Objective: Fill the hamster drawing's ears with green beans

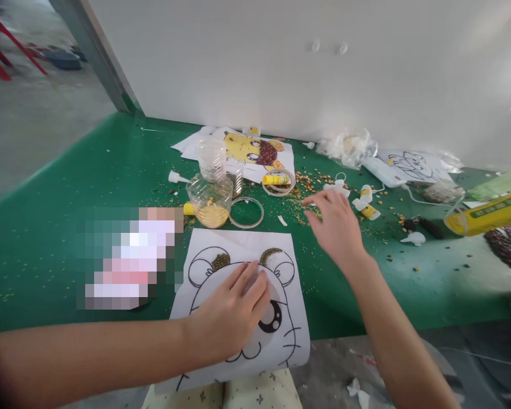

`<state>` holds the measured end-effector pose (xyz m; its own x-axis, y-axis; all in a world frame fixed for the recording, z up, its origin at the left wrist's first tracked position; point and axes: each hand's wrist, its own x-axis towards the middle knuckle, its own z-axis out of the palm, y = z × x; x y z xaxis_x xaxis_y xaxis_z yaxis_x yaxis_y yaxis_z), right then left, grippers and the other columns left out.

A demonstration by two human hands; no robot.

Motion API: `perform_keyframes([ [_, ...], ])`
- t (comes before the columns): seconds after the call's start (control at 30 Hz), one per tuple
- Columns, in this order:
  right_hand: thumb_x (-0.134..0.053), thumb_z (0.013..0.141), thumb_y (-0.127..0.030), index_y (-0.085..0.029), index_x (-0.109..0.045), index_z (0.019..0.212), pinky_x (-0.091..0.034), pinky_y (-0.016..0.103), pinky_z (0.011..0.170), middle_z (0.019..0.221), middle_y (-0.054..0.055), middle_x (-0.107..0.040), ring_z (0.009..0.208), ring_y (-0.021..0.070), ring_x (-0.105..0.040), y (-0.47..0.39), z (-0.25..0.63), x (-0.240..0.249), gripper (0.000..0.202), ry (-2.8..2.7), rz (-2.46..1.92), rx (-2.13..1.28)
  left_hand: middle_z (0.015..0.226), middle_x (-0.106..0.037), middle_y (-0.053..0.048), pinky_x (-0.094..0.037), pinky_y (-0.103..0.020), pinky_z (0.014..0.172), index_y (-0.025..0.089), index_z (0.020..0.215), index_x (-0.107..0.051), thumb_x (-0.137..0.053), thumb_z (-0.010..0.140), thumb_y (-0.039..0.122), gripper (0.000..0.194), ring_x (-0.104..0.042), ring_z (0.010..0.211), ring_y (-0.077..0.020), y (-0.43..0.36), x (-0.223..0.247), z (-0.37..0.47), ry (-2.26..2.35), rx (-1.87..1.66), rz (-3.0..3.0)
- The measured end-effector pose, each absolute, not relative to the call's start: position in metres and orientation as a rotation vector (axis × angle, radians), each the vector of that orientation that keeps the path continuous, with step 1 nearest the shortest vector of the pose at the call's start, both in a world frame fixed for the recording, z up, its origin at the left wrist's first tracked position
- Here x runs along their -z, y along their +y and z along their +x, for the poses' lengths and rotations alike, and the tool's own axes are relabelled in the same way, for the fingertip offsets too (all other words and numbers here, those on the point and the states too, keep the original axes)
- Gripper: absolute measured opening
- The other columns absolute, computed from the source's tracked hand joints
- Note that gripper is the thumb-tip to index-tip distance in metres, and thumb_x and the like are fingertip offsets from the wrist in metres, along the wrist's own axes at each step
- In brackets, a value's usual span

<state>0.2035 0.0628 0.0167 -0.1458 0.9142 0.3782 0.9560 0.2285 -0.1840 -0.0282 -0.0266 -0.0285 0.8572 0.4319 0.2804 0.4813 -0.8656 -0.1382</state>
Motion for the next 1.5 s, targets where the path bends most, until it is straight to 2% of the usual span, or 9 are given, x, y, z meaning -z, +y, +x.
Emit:
perform_keyframes([
  [0.1,-0.059,0.078,-0.021,-0.021,-0.064,0.086,-0.042,0.041,0.076,0.091,0.008,-0.057,0.095,0.0288,-0.051,0.103,0.222,-0.021,0.01,-2.131,-1.87,0.238,0.115,-0.055,-0.02,-0.04,-0.048,0.094,0.002,0.113,-0.054,-0.039,0.083,0.02,0.038,-0.051,0.111,-0.0385,-0.027,0.029,-0.028,-0.717,0.355,-2.826],
  [0.33,-0.056,0.078,-0.021,-0.019,-0.067,0.081,-0.038,0.031,0.063,0.088,0.007,-0.063,0.083,0.0223,-0.056,0.158,0.228,-0.003,0.012,-2.12,-2.138,0.081,0.114,-0.056,-0.019,-0.041,-0.048,0.095,0.002,0.112,-0.054,-0.038,0.084,0.02,0.037,-0.051,0.112,-0.0383,-0.026,0.028,-0.027,-0.703,0.36,-2.837],
  [0.6,-0.053,0.083,-0.02,-0.014,-0.067,0.082,-0.043,0.033,0.07,0.094,0.011,-0.065,0.089,0.0233,-0.058,0.169,0.221,0.009,0.015,-2.094,-2.227,-0.003,0.115,-0.055,-0.019,-0.041,-0.049,0.095,0.001,0.113,-0.053,-0.037,0.084,0.019,0.038,-0.05,0.114,-0.0395,-0.025,0.028,-0.027,-0.705,0.346,-2.855],
  [0.8,-0.049,0.09,-0.032,-0.017,-0.055,0.111,-0.049,0.038,0.082,0.114,0.008,-0.056,0.096,0.017,-0.057,0.167,0.22,0.012,0.027,-2.137,-2.252,-0.009,0.114,-0.056,-0.02,-0.042,-0.048,0.094,0.001,0.113,-0.053,-0.037,0.083,0.019,0.038,-0.051,0.113,-0.0394,-0.027,0.028,-0.028,-0.701,0.352,-2.851],
  [0.97,-0.051,0.089,-0.031,-0.016,-0.054,0.112,-0.048,0.04,0.084,0.116,0.009,-0.055,0.099,0.019,-0.056,0.138,0.201,-0.002,0.029,-2.126,-2.139,0.094,0.114,-0.056,-0.019,-0.043,-0.047,0.094,0.001,0.113,-0.054,-0.037,0.083,0.019,0.038,-0.052,0.112,-0.0387,-0.026,0.028,-0.027,-0.706,0.364,-2.839],
  [1.03,-0.043,0.091,-0.023,-0.011,-0.056,0.1,-0.044,0.039,0.087,0.105,0.01,-0.057,0.102,0.0203,-0.052,0.109,0.187,-0.01,0.019,-2.141,-2.04,0.088,0.114,-0.056,-0.019,-0.043,-0.047,0.094,0.001,0.112,-0.054,-0.037,0.084,0.019,0.037,-0.052,0.111,-0.0387,-0.026,0.028,-0.027,-0.703,0.37,-2.83],
  [1.17,-0.042,0.09,-0.016,-0.017,-0.05,0.083,-0.044,0.029,0.079,0.088,0.004,-0.057,0.086,0.0157,-0.05,0.038,0.159,-0.011,0.01,-2.281,-1.8,-0.087,0.114,-0.057,-0.017,-0.042,-0.048,0.094,0.004,0.111,-0.054,-0.036,0.084,0.019,0.036,-0.052,0.111,-0.0382,-0.026,0.029,-0.028,-0.708,0.383,-2.828],
  [1.33,-0.038,0.09,-0.016,-0.019,-0.045,0.08,-0.041,0.033,0.074,0.084,0.004,-0.053,0.081,0.0177,-0.047,-0.006,0.146,0.01,0.013,-2.253,-1.667,-0.433,0.115,-0.056,-0.02,-0.042,-0.048,0.093,0.002,0.111,-0.054,-0.036,0.084,0.021,0.038,-0.052,0.111,-0.0401,-0.026,0.029,-0.028,-0.687,0.382,-2.823],
  [1.5,-0.04,0.089,-0.014,-0.019,-0.047,0.079,-0.039,0.033,0.076,0.084,0.003,-0.054,0.081,0.0173,-0.046,-0.005,0.142,0.018,0.013,-2.148,-1.681,-0.508,0.114,-0.056,-0.021,-0.042,-0.048,0.093,0.001,0.112,-0.053,-0.036,0.083,0.02,0.038,-0.052,0.111,-0.0405,-0.025,0.029,-0.028,-0.678,0.368,-2.829],
])
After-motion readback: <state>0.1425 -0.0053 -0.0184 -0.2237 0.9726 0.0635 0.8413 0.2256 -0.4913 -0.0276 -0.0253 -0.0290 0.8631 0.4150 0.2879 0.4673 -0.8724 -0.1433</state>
